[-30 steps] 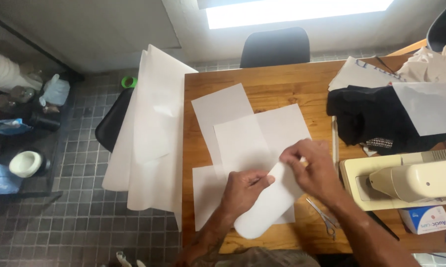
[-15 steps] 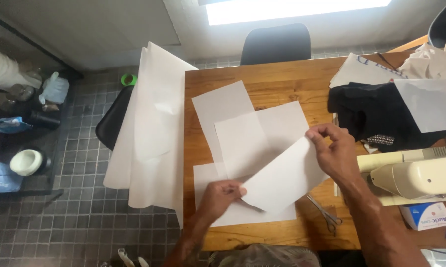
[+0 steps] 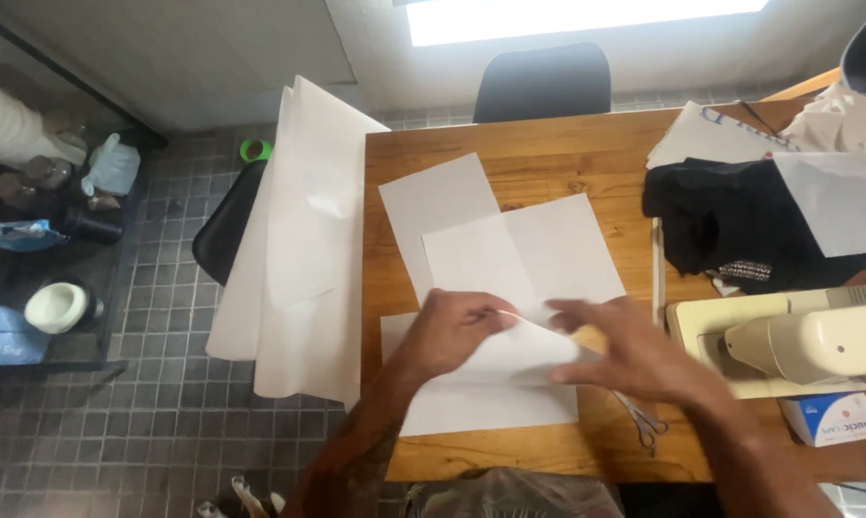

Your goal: The person is folding and cutting white sheets of material, likely patterns or interlining, on a wooden table.

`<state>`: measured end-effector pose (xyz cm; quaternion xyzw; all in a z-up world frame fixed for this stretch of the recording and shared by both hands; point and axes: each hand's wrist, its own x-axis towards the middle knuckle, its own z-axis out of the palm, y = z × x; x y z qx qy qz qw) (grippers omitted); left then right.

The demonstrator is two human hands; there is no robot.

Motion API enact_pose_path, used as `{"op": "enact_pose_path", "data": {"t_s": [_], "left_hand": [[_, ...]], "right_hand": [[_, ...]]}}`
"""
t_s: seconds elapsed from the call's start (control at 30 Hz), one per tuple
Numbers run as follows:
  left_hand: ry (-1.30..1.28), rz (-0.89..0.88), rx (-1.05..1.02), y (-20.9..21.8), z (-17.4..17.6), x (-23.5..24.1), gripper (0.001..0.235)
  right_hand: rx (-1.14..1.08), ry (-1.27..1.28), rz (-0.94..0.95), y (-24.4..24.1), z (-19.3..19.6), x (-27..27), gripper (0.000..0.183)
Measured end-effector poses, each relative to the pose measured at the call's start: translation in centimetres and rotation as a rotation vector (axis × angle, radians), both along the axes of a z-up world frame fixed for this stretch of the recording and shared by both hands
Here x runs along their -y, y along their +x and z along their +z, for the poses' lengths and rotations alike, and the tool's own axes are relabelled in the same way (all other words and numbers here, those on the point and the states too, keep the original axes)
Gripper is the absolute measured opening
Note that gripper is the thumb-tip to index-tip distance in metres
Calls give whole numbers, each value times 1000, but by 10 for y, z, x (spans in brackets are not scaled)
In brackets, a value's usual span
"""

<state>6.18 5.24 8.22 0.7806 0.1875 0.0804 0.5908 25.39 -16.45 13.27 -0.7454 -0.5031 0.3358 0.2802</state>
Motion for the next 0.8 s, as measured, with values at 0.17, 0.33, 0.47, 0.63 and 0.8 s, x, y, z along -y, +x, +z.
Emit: {"op": "enact_pose_path", "data": {"t_s": [0.17, 0.33, 0.47, 0.63, 0.8], "left_hand": [[-46, -158, -101, 0, 17, -22, 44], [-240, -213, -271, -43, -26, -43, 53], [-573, 76, -10, -45, -6, 24, 24], [-442, 325, -49, -35, -8, 58, 43], [-327, 352, -32, -41, -63, 60, 42]], "right_hand": [[-93, -147, -198, -7, -22, 0, 24], [-441, -44, -684, 0, -25, 10, 28], [-550, 132, -813, -11, -50, 19, 27], [-604, 164, -868, -25, -55, 17, 31], [-635, 161, -921, -44, -30, 13, 32]]}}
